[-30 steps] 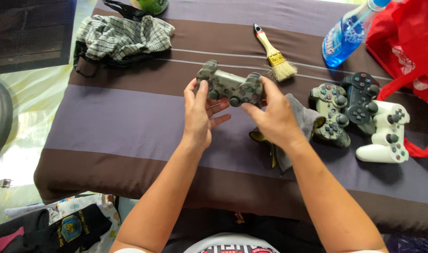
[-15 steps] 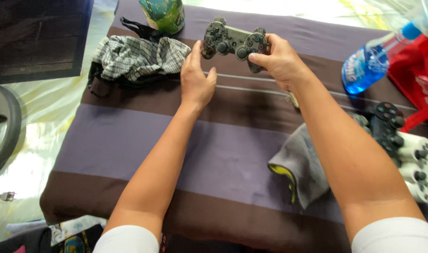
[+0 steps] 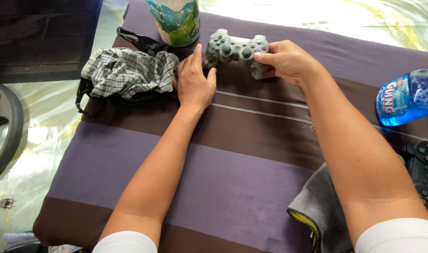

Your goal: The person cleans two game controllers on a table. First, a camouflage-patterned controller is wiped with a cloth. Then, a white controller is brushed with a paintbrush and wiped with a cloth after applying a blue cleaning solution.

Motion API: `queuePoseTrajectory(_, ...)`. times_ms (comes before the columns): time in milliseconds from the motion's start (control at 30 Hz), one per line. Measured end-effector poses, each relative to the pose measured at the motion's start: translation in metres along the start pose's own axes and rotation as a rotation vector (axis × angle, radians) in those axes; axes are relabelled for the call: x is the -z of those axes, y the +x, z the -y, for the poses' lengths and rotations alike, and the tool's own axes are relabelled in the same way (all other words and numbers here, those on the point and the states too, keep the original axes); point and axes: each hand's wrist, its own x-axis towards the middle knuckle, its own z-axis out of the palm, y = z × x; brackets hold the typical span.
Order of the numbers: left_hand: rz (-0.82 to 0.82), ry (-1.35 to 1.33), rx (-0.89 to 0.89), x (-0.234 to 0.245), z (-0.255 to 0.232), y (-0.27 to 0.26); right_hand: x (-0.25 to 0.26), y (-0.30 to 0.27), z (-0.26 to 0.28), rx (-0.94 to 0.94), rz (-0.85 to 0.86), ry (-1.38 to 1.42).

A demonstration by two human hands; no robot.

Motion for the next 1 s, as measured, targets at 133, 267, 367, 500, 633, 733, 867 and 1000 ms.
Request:
queuePoseTrajectory(133, 0.01, 0.122, 0.055, -0.009, -0.003, 0.006, -0.012, 0.012, -0.006, 0.04, -0.146, -0.242)
queuePoseTrajectory(267, -0.007, 0.178, 0.068, -0.017, -0.002, 0.011, -0.007, 0.005, -0.005, 0.243, -0.368, -0.679)
queuePoseTrajectory(367, 0.012, 0.204, 0.076, -0.022, 0.001, 0.016, 0.015, -0.03, -0.003, 0.262, -0.503, -1.064)
queuePoseTrajectory(500, -0.061, 0.167, 0.015, -0.021, -0.004, 0.018, 0.042, -0.089, -0.011, -0.152, -0.392, -1.231)
queuePoseTrajectory(633, -0.206, 0.259, -0.202, -0.01, -0.028, -0.003, 0.056, -0.115, -0.033, -0.176, -0.39, -1.224)
queuePoseTrajectory(733, 0.129, 0.25, -0.195, -0.004, -0.058, -0.026, 0.08, -0.118, -0.047, -0.181, -0.5, -1.258)
queuePoseTrajectory(867, 0.26, 0.136, -0.431, -0.01, -0.108, -0.069, 0.103, -0.121, -0.063, -0.196, -0.614, -1.267)
queuePoseTrajectory(1000, 0.32, 0.061, -0.637, -0.022, -0.141, -0.097, 0.101, -0.135, -0.061, -0.051, -0.684, -1.363)
